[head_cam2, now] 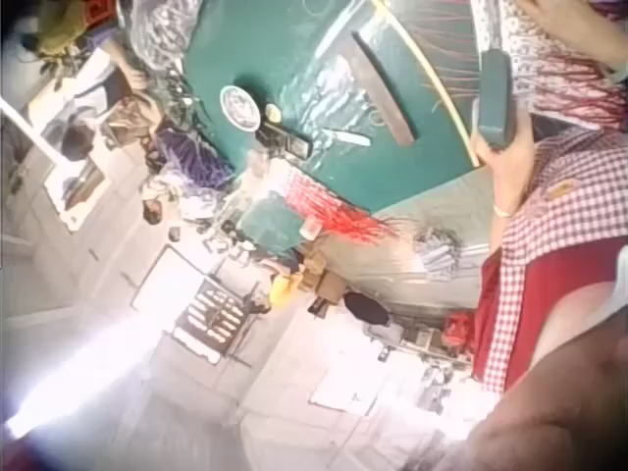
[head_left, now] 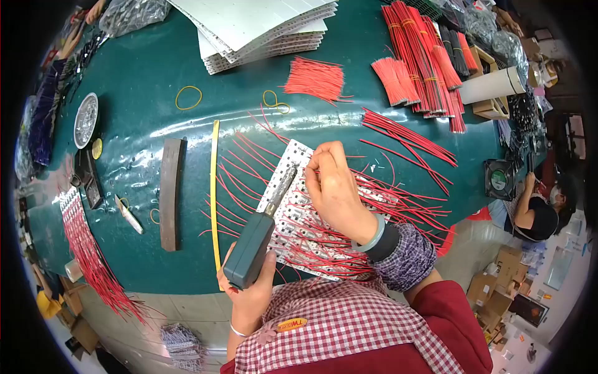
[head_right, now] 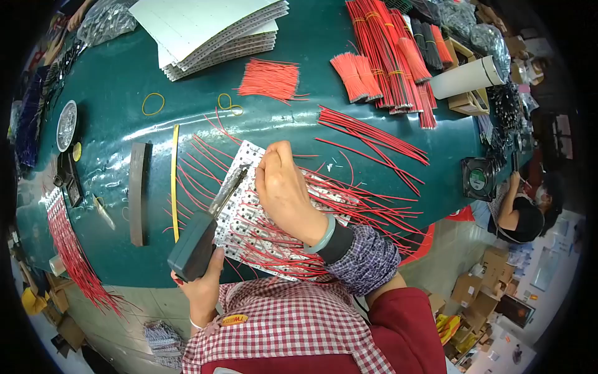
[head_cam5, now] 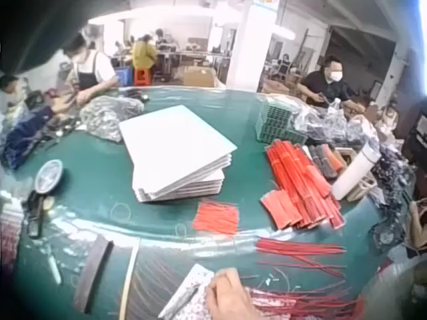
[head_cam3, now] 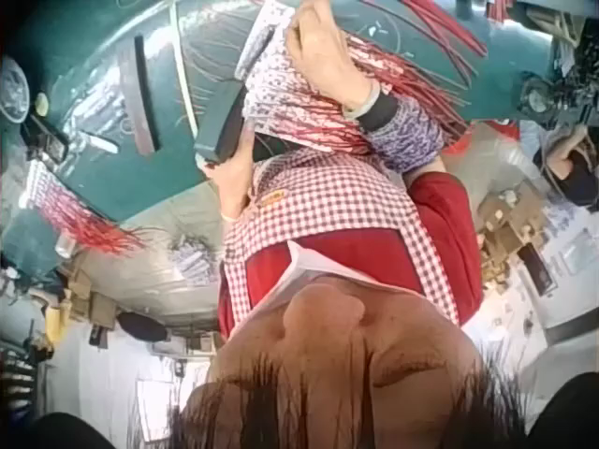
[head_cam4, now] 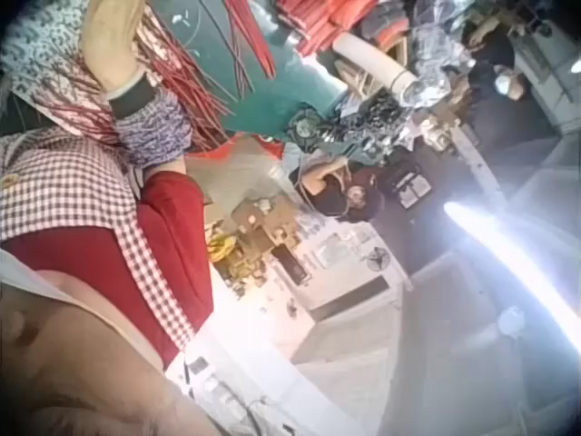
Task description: The person attaches red wires to circular LED components on a sheet using a soldering iron.
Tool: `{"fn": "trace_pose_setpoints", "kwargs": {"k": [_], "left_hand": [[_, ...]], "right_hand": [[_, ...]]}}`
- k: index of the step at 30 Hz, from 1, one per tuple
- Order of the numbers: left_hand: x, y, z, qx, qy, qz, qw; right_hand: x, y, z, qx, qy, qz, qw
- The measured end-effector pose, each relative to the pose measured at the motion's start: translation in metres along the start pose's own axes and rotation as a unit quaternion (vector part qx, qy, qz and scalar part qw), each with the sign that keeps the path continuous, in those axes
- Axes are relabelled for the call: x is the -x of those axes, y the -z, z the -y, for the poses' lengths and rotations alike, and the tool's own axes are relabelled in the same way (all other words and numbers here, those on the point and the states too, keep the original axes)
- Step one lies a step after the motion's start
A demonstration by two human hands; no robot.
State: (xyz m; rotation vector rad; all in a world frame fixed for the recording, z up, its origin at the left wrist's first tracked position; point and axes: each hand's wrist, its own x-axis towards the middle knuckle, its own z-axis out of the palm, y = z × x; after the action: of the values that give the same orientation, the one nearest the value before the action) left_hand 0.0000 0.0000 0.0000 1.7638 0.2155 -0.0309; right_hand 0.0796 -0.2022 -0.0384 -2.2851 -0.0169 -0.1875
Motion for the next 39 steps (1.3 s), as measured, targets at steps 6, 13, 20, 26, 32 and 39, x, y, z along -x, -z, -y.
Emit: {"fn": "trace_pose_setpoints", "kwargs": {"k": [6, 13, 20, 26, 32, 39], "left_hand": [[-0.0038, -0.0013, -0.0015, -0.003, 0.024, 0.013, 1.000], [-0.0062, -0.0037, -0.0035, -0.027, 0.002, 0.027, 0.999], [-0.0069, -0.0027, -0.0040, -0.050, -0.018, 0.044, 0.998], [-0.0060, -0.0011, -0.0045, -0.066, -0.051, 0.018, 0.996], [-0.0030, 0.0019, -0.0064, -0.044, -0.027, 0.010, 0.999], [-0.0014, 0.0017, 0.0005, -0.028, -0.020, 0.005, 0.999]], "right_hand": [[-0.0007, -0.0040, 0.0011, 0.016, 0.026, -0.014, 0.999], [-0.0013, -0.0031, 0.0031, 0.025, 0.025, -0.023, 0.999], [-0.0018, -0.0030, 0.0041, 0.038, 0.031, -0.022, 0.999], [-0.0016, -0.0038, 0.0036, 0.040, 0.025, -0.019, 0.999], [-0.0016, -0.0031, 0.0033, 0.035, 0.030, -0.018, 0.999], [-0.0037, 0.0011, 0.0011, -0.001, 0.014, 0.000, 1.000]]}}
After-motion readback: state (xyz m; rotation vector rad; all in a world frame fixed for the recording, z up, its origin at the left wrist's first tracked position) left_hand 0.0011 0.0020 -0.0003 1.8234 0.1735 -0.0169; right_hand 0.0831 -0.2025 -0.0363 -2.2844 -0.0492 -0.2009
